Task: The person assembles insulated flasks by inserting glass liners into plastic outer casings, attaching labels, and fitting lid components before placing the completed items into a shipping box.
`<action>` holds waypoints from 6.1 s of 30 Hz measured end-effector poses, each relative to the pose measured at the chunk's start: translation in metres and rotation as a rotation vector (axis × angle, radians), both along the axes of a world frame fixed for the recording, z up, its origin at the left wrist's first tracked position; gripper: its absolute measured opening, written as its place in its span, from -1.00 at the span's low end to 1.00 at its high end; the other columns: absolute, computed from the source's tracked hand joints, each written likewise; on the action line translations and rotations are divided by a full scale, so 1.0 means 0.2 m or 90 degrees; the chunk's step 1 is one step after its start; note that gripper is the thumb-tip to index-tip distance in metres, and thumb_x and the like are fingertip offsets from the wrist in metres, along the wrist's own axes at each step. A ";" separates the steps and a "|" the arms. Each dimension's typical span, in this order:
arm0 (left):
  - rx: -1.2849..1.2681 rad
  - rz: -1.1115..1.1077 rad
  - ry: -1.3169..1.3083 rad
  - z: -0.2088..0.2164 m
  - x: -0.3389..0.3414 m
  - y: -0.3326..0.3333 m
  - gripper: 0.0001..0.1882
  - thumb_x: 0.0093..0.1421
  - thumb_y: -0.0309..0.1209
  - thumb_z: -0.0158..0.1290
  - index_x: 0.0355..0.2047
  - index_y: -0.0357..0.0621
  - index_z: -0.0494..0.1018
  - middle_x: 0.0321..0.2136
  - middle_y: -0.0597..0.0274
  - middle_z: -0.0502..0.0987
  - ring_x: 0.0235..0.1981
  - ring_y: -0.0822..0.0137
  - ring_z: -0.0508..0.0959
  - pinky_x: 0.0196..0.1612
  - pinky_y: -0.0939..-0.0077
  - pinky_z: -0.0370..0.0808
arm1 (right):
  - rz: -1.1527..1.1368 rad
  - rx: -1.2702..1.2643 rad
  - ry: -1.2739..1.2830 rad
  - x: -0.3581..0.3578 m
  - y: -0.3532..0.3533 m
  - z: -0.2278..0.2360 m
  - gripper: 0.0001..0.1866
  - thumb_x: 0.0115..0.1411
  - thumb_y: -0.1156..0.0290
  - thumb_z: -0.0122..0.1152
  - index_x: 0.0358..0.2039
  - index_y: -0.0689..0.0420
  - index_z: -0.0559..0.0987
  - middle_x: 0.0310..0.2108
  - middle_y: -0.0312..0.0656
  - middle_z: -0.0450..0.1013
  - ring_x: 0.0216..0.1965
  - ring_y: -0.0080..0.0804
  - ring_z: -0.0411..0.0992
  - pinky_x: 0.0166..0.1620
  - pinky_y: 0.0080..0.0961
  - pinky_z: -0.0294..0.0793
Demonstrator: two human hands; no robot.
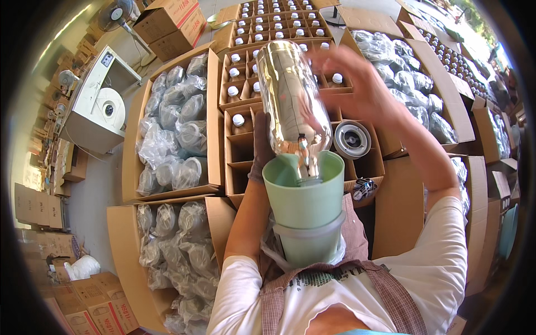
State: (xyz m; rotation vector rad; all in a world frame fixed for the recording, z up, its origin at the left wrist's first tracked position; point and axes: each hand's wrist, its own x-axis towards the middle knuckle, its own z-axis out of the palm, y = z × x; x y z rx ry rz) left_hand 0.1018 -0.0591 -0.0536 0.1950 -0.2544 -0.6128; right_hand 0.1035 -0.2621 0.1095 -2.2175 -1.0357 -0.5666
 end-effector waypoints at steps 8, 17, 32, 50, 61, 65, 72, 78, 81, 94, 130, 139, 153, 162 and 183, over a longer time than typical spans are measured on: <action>0.237 0.071 -0.099 -0.14 -0.26 0.08 -0.09 0.25 0.22 -0.01 0.38 -0.18 0.11 0.23 0.01 0.37 0.19 0.13 0.45 0.24 0.21 0.43 | -0.151 0.045 0.366 0.47 -0.02 -0.26 0.08 -0.03 -0.41 0.29 0.33 0.09 0.31 0.09 0.16 0.45 0.13 -0.04 0.46 0.15 -0.09 0.45; 0.215 0.038 -0.087 -0.09 -0.32 0.09 0.07 0.17 0.50 -0.22 0.36 -0.17 0.14 0.19 0.00 0.39 0.13 0.10 0.49 0.19 0.18 0.47 | 0.024 -0.011 0.413 -0.11 0.00 -0.26 -0.12 0.01 -0.02 0.50 0.29 0.06 0.37 -0.07 -0.07 0.43 -0.05 -0.29 0.47 0.04 -0.32 0.47; 0.331 0.117 -0.207 -0.03 -0.36 0.02 0.12 0.14 0.50 -0.17 0.38 -0.19 0.10 0.23 -0.07 0.32 0.22 0.10 0.40 0.26 0.19 0.37 | 0.169 -0.181 0.538 -0.27 -0.01 -0.17 -0.29 -0.01 0.12 0.50 0.14 0.09 0.48 -0.25 -0.18 0.53 -0.26 -0.34 0.55 -0.09 -0.30 0.53; 0.191 0.028 -0.187 -0.03 -0.46 0.00 -0.20 0.27 0.10 0.04 0.25 -0.36 0.25 0.02 0.01 0.46 0.07 0.18 0.47 0.20 0.31 0.40 | 0.263 -0.265 0.443 -0.41 0.04 -0.11 -0.51 0.01 0.15 0.44 -0.11 0.15 0.57 -0.27 -0.20 0.55 -0.16 -0.35 0.51 -0.04 -0.37 0.50; 0.175 -0.026 -0.242 0.09 -0.50 -0.01 -0.55 0.33 -0.21 0.00 0.04 -0.37 0.42 -0.18 0.11 0.57 -0.21 0.32 0.58 -0.01 0.43 0.55 | 0.176 -0.362 0.431 -0.53 0.11 -0.06 -0.50 -0.08 0.18 0.45 -0.13 0.16 0.62 -0.25 -0.13 0.58 -0.15 -0.19 0.56 -0.08 -0.28 0.53; 0.178 -0.039 -0.266 0.03 -0.49 0.00 -0.41 0.33 -0.05 -0.04 0.05 -0.43 0.41 -0.18 0.08 0.58 -0.20 0.31 0.59 -0.01 0.44 0.55 | 0.139 -0.376 0.405 -0.57 0.13 -0.08 -0.58 -0.09 0.16 0.43 -0.23 0.12 0.64 -0.32 -0.12 0.60 -0.20 -0.15 0.58 -0.12 -0.26 0.53; 0.247 0.031 -0.201 -0.06 -0.53 0.05 -0.32 0.38 0.03 -0.14 0.11 -0.46 0.38 -0.05 0.01 0.56 -0.05 0.24 0.57 0.11 0.37 0.48 | 0.086 -0.400 0.351 -0.63 0.18 -0.09 -0.70 -0.11 0.13 0.42 -0.41 0.01 0.66 -0.45 -0.22 0.62 -0.29 -0.17 0.61 -0.23 -0.27 0.54; 0.225 0.027 -0.224 -0.12 -0.52 0.07 -0.32 0.41 0.04 -0.17 0.15 -0.44 0.36 -0.03 0.01 0.57 -0.04 0.26 0.57 0.13 0.36 0.47 | 0.058 -0.393 0.341 -0.67 0.26 -0.05 -0.73 -0.13 0.09 0.40 -0.49 0.00 0.67 -0.50 -0.27 0.62 -0.35 -0.23 0.62 -0.25 -0.34 0.54; 0.157 -0.060 -0.147 -0.14 -0.51 0.09 -0.29 0.41 0.08 -0.17 0.15 -0.43 0.35 -0.05 0.02 0.57 -0.05 0.27 0.57 0.09 0.38 0.49 | 0.045 -0.399 0.333 -0.66 0.29 -0.07 -0.71 -0.13 0.07 0.36 -0.50 0.01 0.68 -0.51 -0.25 0.62 -0.37 -0.21 0.62 -0.24 -0.34 0.54; 0.328 0.151 -0.150 -0.08 -0.61 0.14 -0.61 0.43 -0.08 -0.13 -0.19 -0.17 0.45 -0.26 0.17 0.56 -0.24 0.37 0.55 -0.13 0.40 0.53 | -0.001 -0.489 0.356 -0.63 0.40 -0.09 -0.53 -0.19 -0.02 0.32 -0.50 0.18 0.71 -0.52 -0.02 0.60 -0.34 -0.04 0.60 -0.27 -0.23 0.53; 0.759 -0.033 -0.487 0.42 -0.37 0.23 -0.57 0.23 -0.32 0.22 0.06 -0.29 0.51 -0.04 0.15 0.59 0.00 0.33 0.57 0.13 0.44 0.46 | -0.475 -0.384 0.281 -0.19 -0.38 -1.57 -0.33 -0.02 0.39 0.37 0.13 0.06 0.35 -0.02 -0.03 0.44 0.04 -0.02 0.43 -0.06 -0.04 0.45; 0.494 0.059 -0.108 -0.05 0.06 0.21 -0.22 0.33 0.19 -0.04 0.34 -0.08 0.17 0.21 0.03 0.39 0.19 0.09 0.44 0.15 0.06 0.51 | 0.227 0.761 0.714 -0.05 -0.28 -0.77 -0.50 0.27 0.35 0.24 0.18 0.23 0.41 -0.03 -0.25 0.51 0.01 -0.48 0.49 0.10 -0.42 0.49; 0.397 0.294 -0.218 0.32 -0.08 0.12 -0.58 0.39 -0.31 0.04 0.16 -0.27 0.39 -0.03 0.25 0.56 -0.04 0.41 0.57 0.10 0.48 0.49 | -0.196 0.071 0.153 -0.09 0.14 -0.47 -0.08 -0.07 0.22 0.54 0.27 0.09 0.26 -0.07 0.10 0.38 -0.14 0.14 0.50 -0.08 -0.12 0.54; 0.666 0.414 -0.520 0.53 -0.20 0.18 -0.52 0.36 -0.30 0.09 0.19 -0.32 0.36 0.16 0.13 0.44 0.13 0.27 0.46 0.23 0.38 0.35 | 0.049 0.581 0.513 -0.09 0.17 -0.35 -0.38 0.21 0.08 0.34 0.16 0.11 0.37 -0.24 -0.12 0.50 -0.41 -0.37 0.55 -0.39 -0.45 0.62; 0.543 0.333 -0.324 0.62 -0.16 0.19 -0.22 0.27 -0.16 0.21 0.35 -0.24 0.14 0.19 0.10 0.38 0.16 0.21 0.44 0.18 0.34 0.41 | -0.163 0.239 0.177 -0.22 0.16 -0.10 -0.07 0.07 -0.10 0.38 0.23 0.24 0.18 -0.13 0.16 0.47 -0.16 -0.05 0.52 -0.13 -0.21 0.54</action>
